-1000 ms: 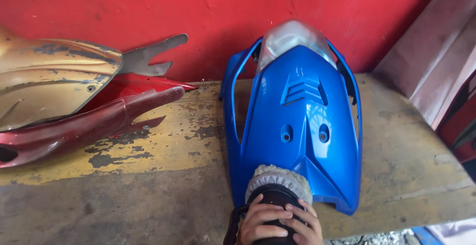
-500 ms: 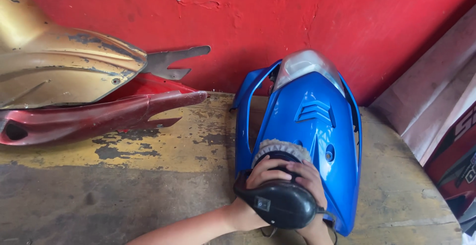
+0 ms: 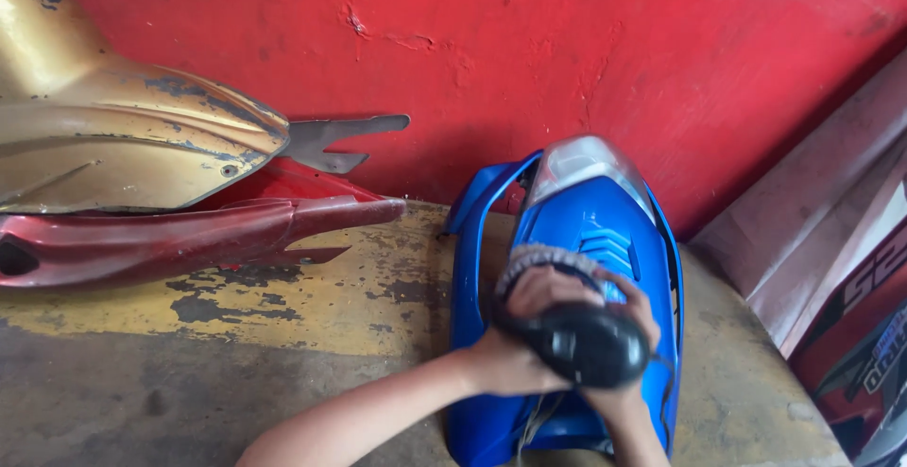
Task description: The person uses a handheld electric polisher with a buffing pad to smooth and shine the surface of a blue motorcycle fairing. The fairing is placed on a wooden workbench, and the person moves the tool across the plastic surface in circular and sweeping motions.
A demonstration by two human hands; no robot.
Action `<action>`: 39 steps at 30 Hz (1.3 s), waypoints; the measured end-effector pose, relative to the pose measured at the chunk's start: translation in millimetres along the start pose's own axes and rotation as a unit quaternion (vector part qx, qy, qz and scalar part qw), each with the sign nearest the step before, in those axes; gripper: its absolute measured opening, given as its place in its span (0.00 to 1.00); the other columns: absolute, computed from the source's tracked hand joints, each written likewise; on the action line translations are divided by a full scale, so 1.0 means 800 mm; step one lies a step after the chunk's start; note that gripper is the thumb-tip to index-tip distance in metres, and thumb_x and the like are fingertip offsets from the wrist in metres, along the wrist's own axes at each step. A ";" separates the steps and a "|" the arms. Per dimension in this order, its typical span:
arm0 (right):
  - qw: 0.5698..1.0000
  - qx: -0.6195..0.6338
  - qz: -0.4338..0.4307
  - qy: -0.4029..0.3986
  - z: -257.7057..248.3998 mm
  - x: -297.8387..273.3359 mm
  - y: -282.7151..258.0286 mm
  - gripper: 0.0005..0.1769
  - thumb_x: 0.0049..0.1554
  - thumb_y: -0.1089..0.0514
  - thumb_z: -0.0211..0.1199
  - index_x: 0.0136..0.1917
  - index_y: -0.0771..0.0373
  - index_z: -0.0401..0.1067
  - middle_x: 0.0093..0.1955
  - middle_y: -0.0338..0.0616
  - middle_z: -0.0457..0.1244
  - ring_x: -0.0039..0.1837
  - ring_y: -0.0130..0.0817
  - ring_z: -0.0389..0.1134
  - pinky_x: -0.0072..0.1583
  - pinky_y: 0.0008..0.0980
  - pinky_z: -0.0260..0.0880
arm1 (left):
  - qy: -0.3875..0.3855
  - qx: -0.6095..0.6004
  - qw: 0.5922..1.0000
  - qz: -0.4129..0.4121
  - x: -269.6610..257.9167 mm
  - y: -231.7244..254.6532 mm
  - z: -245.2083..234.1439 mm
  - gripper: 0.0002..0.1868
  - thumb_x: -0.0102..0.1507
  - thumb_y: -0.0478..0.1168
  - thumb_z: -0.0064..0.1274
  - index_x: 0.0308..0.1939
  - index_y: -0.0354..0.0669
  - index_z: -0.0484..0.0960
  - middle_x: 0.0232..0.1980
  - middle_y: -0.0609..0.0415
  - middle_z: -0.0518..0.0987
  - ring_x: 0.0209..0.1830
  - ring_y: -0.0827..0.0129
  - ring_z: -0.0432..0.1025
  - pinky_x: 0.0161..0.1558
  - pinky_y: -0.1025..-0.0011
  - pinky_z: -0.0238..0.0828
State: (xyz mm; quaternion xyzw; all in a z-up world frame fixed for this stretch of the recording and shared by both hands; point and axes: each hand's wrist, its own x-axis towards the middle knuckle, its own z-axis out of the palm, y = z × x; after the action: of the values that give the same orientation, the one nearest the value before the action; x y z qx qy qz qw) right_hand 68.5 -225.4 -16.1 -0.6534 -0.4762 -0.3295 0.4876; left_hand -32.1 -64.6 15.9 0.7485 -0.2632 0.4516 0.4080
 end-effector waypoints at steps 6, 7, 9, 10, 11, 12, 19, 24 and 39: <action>0.999 -0.045 -0.025 0.019 0.002 0.039 -0.019 0.30 0.40 0.53 0.73 0.54 0.61 0.68 0.67 0.55 0.61 0.70 0.46 0.65 0.70 0.41 0.66 | -0.053 0.016 0.998 0.021 0.015 -0.020 -0.001 0.37 0.57 0.49 0.68 0.67 0.47 0.70 0.63 0.53 0.72 0.71 0.60 0.66 0.76 0.60 0.55; 0.998 -0.030 -0.017 0.045 0.005 0.056 -0.024 0.34 0.42 0.52 0.73 0.58 0.64 0.66 0.69 0.56 0.60 0.71 0.47 0.63 0.72 0.43 0.63 | -0.042 0.017 0.999 0.007 0.030 -0.025 -0.004 0.39 0.57 0.50 0.68 0.69 0.47 0.70 0.63 0.52 0.71 0.71 0.58 0.65 0.75 0.60 0.55; 0.998 -0.042 -0.031 0.047 0.014 0.078 -0.024 0.34 0.45 0.52 0.75 0.60 0.65 0.66 0.69 0.57 0.59 0.72 0.49 0.63 0.73 0.43 0.64 | -0.017 0.011 1.000 0.006 0.049 -0.024 -0.013 0.40 0.55 0.51 0.69 0.68 0.47 0.70 0.64 0.51 0.71 0.71 0.56 0.65 0.77 0.58 0.54; 0.996 -0.052 -0.051 0.051 0.019 0.089 -0.024 0.33 0.48 0.53 0.77 0.61 0.65 0.67 0.69 0.57 0.58 0.74 0.50 0.62 0.73 0.43 0.65 | 0.009 0.008 1.000 0.009 0.059 -0.024 -0.019 0.42 0.52 0.52 0.70 0.67 0.46 0.71 0.65 0.51 0.72 0.72 0.55 0.65 0.78 0.55 0.53; 0.996 -0.051 -0.048 0.049 0.020 0.084 -0.022 0.33 0.48 0.53 0.77 0.61 0.65 0.67 0.69 0.57 0.58 0.74 0.50 0.62 0.73 0.43 0.65 | 0.009 0.008 1.000 0.006 0.055 -0.027 -0.020 0.42 0.52 0.52 0.70 0.67 0.46 0.71 0.65 0.51 0.72 0.72 0.55 0.65 0.78 0.55 0.53; 0.998 -0.056 -0.030 0.021 0.022 0.079 -0.020 0.32 0.46 0.54 0.76 0.60 0.64 0.68 0.69 0.57 0.59 0.72 0.50 0.63 0.71 0.43 0.66 | 0.014 -0.001 1.000 -0.004 0.051 -0.029 -0.021 0.42 0.53 0.53 0.70 0.67 0.47 0.70 0.64 0.51 0.72 0.69 0.57 0.65 0.75 0.57 0.56; 0.996 0.046 -0.052 -0.047 0.039 0.028 -0.040 0.32 0.48 0.55 0.74 0.60 0.61 0.60 0.67 0.48 0.63 0.72 0.47 0.64 0.80 0.49 0.55 | -0.009 -0.006 1.000 0.028 -0.025 -0.028 -0.040 0.34 0.59 0.45 0.68 0.65 0.48 0.69 0.63 0.55 0.75 0.66 0.63 0.67 0.70 0.64 0.60; 0.994 0.059 -0.014 -0.088 0.062 0.068 -0.070 0.40 0.41 0.53 0.78 0.62 0.63 0.62 0.65 0.53 0.61 0.69 0.49 0.63 0.72 0.46 0.61 | 0.012 -0.029 0.999 -0.009 -0.028 -0.040 -0.057 0.37 0.56 0.44 0.71 0.66 0.48 0.70 0.62 0.52 0.72 0.69 0.60 0.66 0.74 0.61 0.60; 0.966 0.065 -0.051 -0.243 0.095 0.061 -0.097 0.43 0.43 0.46 0.74 0.67 0.63 0.64 0.66 0.53 0.62 0.72 0.53 0.61 0.75 0.54 0.50 | 0.148 -0.145 0.960 -0.190 -0.134 -0.041 -0.064 0.47 0.58 0.52 0.71 0.71 0.48 0.57 0.65 0.48 0.68 0.68 0.59 0.68 0.72 0.55 0.68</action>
State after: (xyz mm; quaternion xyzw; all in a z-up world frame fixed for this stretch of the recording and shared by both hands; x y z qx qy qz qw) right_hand 8.8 -132.7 29.6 -0.6556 -0.6338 -0.1536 0.3807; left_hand -79.2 -1.1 -78.3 0.6425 -0.1155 0.4281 0.6250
